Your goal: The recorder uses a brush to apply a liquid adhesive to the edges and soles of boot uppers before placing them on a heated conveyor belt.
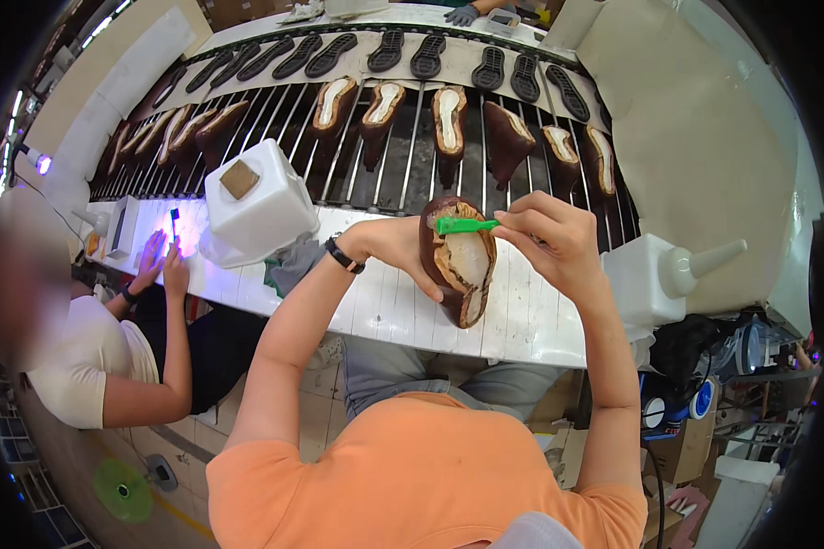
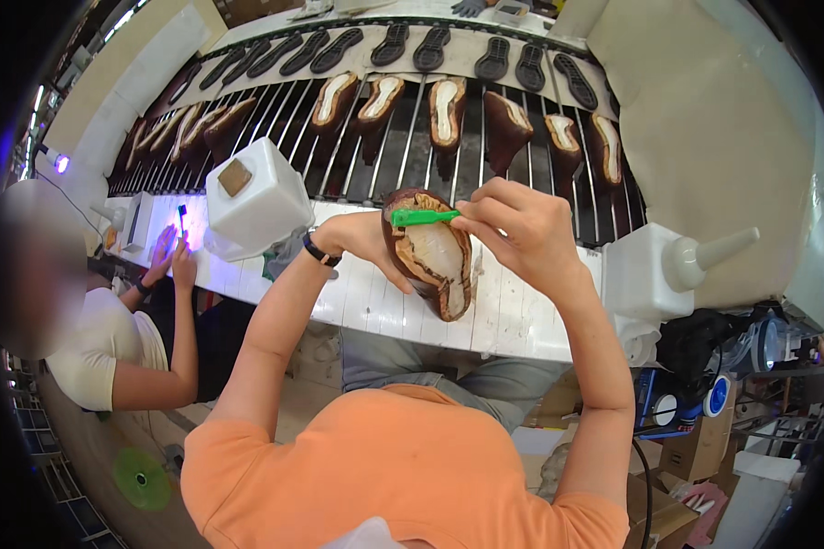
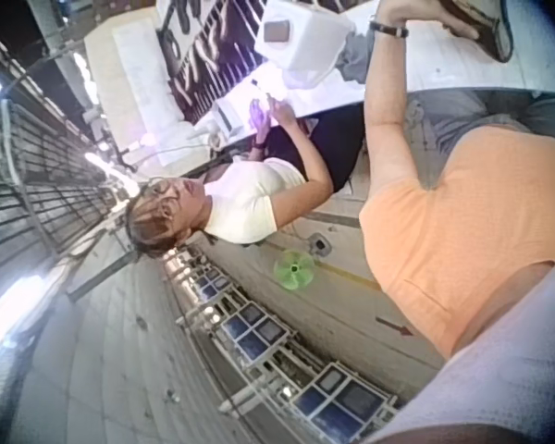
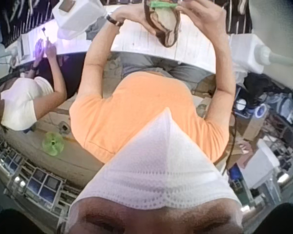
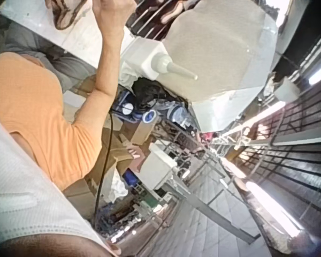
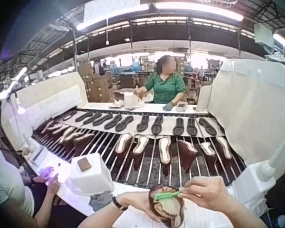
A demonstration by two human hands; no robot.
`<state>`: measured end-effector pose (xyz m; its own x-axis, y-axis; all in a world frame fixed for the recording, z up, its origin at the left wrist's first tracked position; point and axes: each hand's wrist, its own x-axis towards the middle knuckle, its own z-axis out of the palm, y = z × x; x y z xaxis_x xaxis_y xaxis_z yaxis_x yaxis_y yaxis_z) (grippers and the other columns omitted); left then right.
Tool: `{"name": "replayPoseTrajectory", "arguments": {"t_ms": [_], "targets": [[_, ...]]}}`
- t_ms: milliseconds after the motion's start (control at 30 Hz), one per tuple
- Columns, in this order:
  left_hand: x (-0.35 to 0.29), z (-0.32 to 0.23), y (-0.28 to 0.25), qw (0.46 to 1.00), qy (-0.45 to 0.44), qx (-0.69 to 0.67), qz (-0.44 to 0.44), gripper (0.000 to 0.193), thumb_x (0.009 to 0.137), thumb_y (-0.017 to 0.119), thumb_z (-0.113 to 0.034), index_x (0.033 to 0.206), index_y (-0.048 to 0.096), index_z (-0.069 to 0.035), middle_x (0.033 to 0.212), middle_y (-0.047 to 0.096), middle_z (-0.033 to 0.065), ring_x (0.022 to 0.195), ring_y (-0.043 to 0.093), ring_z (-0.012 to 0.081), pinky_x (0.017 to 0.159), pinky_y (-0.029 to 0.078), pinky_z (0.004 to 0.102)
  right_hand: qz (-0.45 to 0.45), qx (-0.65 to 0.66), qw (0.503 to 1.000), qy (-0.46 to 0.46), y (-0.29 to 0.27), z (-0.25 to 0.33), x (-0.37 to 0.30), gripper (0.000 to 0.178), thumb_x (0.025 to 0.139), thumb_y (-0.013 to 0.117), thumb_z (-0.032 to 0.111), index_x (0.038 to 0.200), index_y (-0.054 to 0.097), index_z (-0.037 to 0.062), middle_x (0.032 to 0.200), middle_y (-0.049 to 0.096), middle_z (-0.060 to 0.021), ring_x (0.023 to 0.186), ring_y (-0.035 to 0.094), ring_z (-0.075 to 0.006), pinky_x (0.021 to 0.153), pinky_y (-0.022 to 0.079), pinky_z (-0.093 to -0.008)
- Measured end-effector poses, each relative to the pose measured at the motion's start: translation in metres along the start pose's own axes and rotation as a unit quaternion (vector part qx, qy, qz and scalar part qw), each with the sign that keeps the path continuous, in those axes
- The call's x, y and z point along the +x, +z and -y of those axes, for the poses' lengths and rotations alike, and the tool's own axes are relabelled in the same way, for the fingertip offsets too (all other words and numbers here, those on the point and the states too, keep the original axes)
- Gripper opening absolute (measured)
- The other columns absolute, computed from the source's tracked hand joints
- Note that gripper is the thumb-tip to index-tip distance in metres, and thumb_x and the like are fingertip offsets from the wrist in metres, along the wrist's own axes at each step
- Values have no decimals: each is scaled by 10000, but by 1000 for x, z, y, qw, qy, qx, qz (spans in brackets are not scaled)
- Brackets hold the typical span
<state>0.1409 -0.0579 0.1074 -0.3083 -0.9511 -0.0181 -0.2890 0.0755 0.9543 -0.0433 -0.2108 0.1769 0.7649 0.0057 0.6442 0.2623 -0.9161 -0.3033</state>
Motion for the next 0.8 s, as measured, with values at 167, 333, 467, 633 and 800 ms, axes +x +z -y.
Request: {"name": "replayPoseTrajectory", "arguments": {"t_ms": [167,333,467,633,800], "targets": [[11,20,-22,998,2,-56,35,709,630,875,-154,1225,521,-3,1140,630,78,1035,577,143,913,480,298,42,-49,997,-41,-1,-11,19,141,742,737,194,756,648,85,718,583,-5,575,574,-179,503,451,-300],[11,40,-32,997,-5,-57,46,756,598,883,-93,1254,520,-1,1190,611,89,1077,550,145,951,449,310,152,-22,988,-25,-6,-25,18,160,737,739,202,754,652,68,728,594,-20,573,563,-216,523,456,-310],[9,49,-29,991,-8,-122,55,699,635,853,-58,1241,512,15,1168,623,77,1063,557,129,928,464,299,73,88,988,102,-1,-46,9,129,735,747,128,764,658,39,743,625,-43,639,619,-170,562,463,-270],[-5,70,-21,982,-66,-173,-39,697,630,847,-40,1240,513,13,1189,609,77,1085,543,146,945,452,311,128,132,969,165,18,-49,-44,150,705,776,95,771,667,15,760,634,-61,693,622,-183,591,453,-284],[-23,136,9,937,-34,-228,-262,711,687,806,-146,1287,462,17,1242,553,72,1167,491,198,1028,364,332,64,161,906,385,-7,-24,-142,139,718,768,168,793,692,79,756,656,-27,650,578,-169,596,432,-299]]}}
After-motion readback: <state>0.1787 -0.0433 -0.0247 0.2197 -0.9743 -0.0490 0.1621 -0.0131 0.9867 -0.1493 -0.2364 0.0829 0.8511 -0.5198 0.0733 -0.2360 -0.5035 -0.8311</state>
